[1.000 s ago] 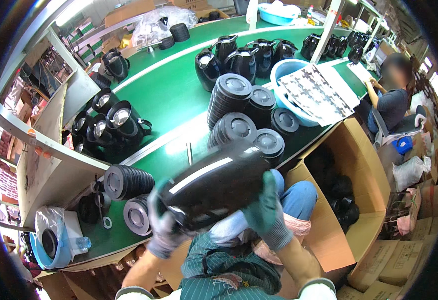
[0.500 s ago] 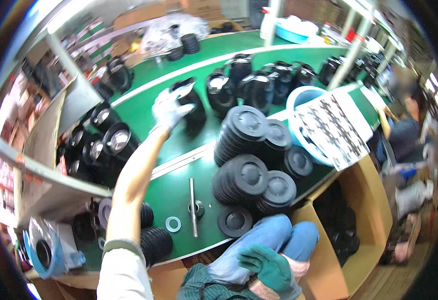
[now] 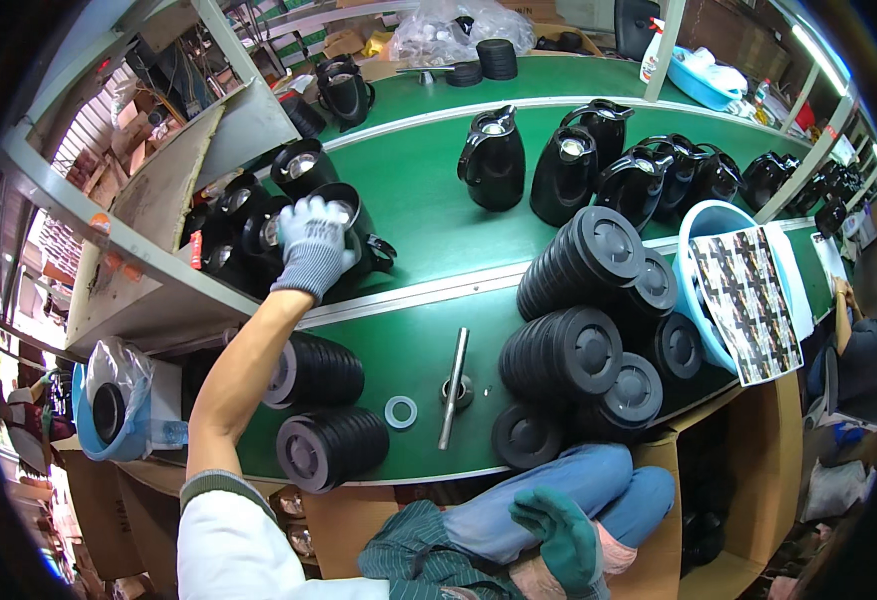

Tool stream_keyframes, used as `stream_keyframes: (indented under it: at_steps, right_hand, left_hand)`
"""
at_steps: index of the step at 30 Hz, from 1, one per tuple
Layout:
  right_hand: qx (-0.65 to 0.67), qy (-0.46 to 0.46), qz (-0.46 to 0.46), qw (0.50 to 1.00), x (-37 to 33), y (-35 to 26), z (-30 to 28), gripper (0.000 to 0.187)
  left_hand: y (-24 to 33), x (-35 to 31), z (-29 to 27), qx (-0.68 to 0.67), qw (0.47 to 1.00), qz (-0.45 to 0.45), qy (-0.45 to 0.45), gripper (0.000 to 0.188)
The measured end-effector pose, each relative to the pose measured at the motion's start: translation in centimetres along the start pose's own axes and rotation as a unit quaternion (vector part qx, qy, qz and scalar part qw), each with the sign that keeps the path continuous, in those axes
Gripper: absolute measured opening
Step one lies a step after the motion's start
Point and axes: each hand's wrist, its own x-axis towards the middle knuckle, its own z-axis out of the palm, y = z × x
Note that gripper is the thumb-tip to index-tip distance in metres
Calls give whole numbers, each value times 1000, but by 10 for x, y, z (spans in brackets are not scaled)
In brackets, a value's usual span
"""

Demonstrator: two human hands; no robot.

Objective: The person sits on the floor and repeatedly assembles black kettles by inserting a metal rod into the base and screwing on a lid. They handle each kettle one at a time, placing completed units on a nearby green table.

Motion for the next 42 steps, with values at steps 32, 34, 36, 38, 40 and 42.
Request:
stream_keyframes:
  at_steps: [32, 34, 36, 38, 40, 42]
  right_hand:
    - [-427, 63, -331, 839, -127, -37, 81, 38]
    - [-461, 5, -334, 822, -118, -27, 80, 35]
    - [-526, -59, -303, 793, -109, -23, 83, 35]
    - [-472, -96, -299, 824, -89, -20, 84, 43]
    - [-371, -132, -246, 886, -63, -13, 61, 48]
    - [-431, 107, -153, 883, -26, 0, 38, 55]
  left_hand:
    - [54, -414, 113, -758, 456, 289, -365, 59]
    - [71, -417, 130, -812, -32, 26, -583, 55]
    - [64, -414, 128, -780, 260, 253, -510, 62]
    - [60, -403, 105, -767, 337, 301, -457, 72]
    - [57, -398, 101, -772, 382, 295, -413, 76]
    - [59, -399, 111, -788, 395, 264, -392, 74]
